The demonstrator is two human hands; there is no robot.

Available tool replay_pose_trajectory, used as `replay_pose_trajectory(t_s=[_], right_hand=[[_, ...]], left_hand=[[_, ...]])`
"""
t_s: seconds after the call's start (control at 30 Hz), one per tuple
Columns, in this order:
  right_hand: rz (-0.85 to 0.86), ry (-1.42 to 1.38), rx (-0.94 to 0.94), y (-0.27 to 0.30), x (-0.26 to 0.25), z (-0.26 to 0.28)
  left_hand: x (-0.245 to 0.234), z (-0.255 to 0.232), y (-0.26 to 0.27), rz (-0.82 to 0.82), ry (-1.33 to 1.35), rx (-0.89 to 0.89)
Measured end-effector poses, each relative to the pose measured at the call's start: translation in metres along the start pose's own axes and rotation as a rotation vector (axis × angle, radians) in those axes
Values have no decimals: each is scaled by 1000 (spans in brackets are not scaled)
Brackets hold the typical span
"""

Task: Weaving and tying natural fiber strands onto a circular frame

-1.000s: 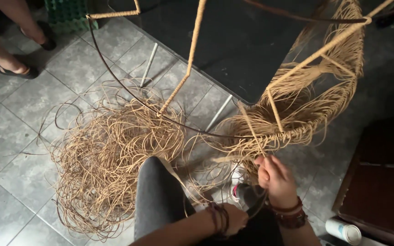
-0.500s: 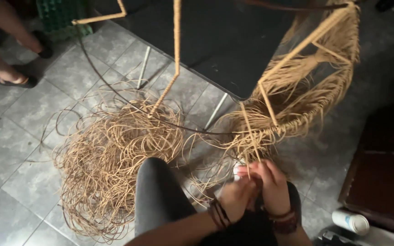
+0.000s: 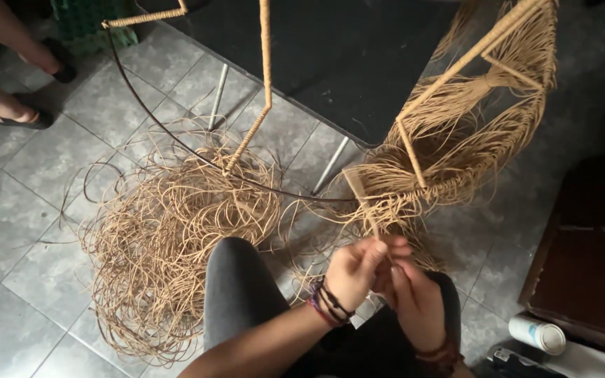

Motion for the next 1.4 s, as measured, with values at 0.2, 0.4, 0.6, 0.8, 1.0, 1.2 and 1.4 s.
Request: replay_pose_trajectory(t_s=[0.2, 0.4, 0.6, 0.8, 1.0, 1.2, 1.4], right_hand=[[164, -65, 152, 10, -13, -15], [202, -169, 271, 14, -20, -28], [295, -141, 101, 5, -27, -8], [496, -66, -155, -1, -26, 10], [483, 195, -208, -8, -34, -17], [510, 435, -354, -4, -10, -33], [660, 379, -631, 1, -35, -30]], left_hand=[[-24, -13, -14, -139, 244, 128], [-23, -18, -15, -78, 301, 192], [-33, -13, -18, -147, 279, 191], [-45, -12, -17, -170, 266, 188], [-44, -24, 0, -51, -1102, 220], [40, -34, 48, 246, -904, 848], [24, 6, 38, 68, -1255, 973]])
Point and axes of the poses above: each hand's wrist, its own y-axis away from the middle knuckle, its own x-axis out of the palm, z = x × y, the point moved 8 cm from there along -y, towards the middle knuckle, and after that the axes turned 11 degrees about -z, right-handed, at the moved point
